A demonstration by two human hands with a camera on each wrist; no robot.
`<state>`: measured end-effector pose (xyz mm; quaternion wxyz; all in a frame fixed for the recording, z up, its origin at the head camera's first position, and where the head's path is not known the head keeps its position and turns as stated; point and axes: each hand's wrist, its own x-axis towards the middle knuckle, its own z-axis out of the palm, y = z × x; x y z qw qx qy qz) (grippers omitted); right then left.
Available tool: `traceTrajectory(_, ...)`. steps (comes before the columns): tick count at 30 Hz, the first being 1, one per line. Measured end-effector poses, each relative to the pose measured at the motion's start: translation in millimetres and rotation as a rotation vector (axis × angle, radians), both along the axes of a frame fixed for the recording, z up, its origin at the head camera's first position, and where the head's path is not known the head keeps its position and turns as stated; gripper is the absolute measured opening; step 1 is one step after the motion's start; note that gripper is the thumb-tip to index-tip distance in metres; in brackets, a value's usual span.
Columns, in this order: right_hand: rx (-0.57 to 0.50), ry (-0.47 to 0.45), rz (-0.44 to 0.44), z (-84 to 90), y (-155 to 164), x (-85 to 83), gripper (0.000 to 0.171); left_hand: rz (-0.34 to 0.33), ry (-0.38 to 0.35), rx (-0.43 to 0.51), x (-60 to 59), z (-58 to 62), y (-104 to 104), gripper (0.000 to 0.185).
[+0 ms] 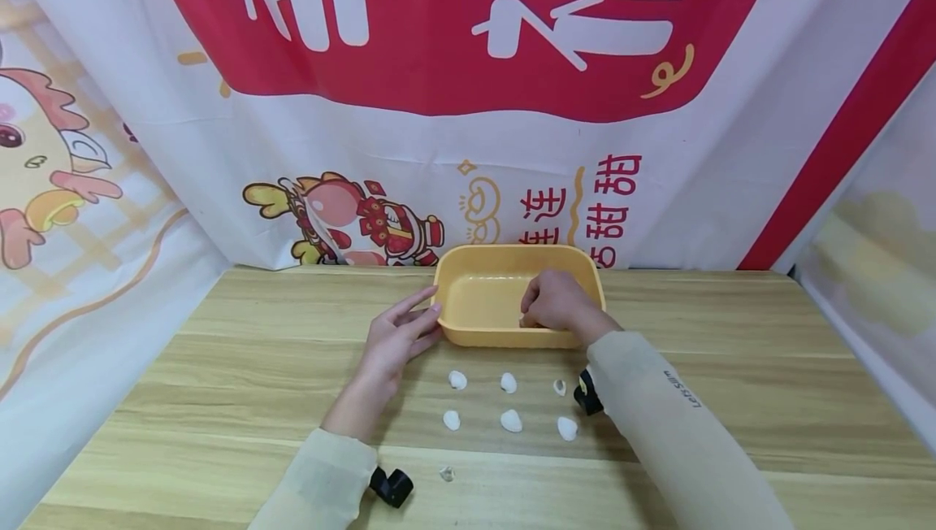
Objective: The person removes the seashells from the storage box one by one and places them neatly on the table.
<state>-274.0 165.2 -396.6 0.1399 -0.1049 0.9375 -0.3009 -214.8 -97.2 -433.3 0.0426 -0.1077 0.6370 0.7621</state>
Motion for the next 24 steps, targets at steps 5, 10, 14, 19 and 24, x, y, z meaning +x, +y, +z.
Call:
traceTrajectory(5,0.007,0.0,-0.005,2.0,1.0,-0.9,0.008,0.0,-0.001,-0.003,-0.4,0.8,0.1,0.042)
traceTrajectory(10,0.009,0.012,0.013,1.9,1.2,-0.1,0.008,0.001,-0.005,-0.005,0.0,0.4,0.2,0.042)
traceTrajectory(14,0.01,0.014,0.018,1.5,0.7,-0.2,0.007,0.001,-0.004,-0.005,-0.7,-0.3,0.6,0.041)
traceTrajectory(19,0.012,-0.008,0.005,2.1,0.3,0.0,0.008,0.004,-0.004,-0.003,-0.6,0.1,1.0,0.04)
traceTrajectory(24,0.005,-0.025,-0.008,1.3,0.3,-0.3,0.008,0.003,-0.008,-0.006,-0.6,0.2,0.7,0.04)
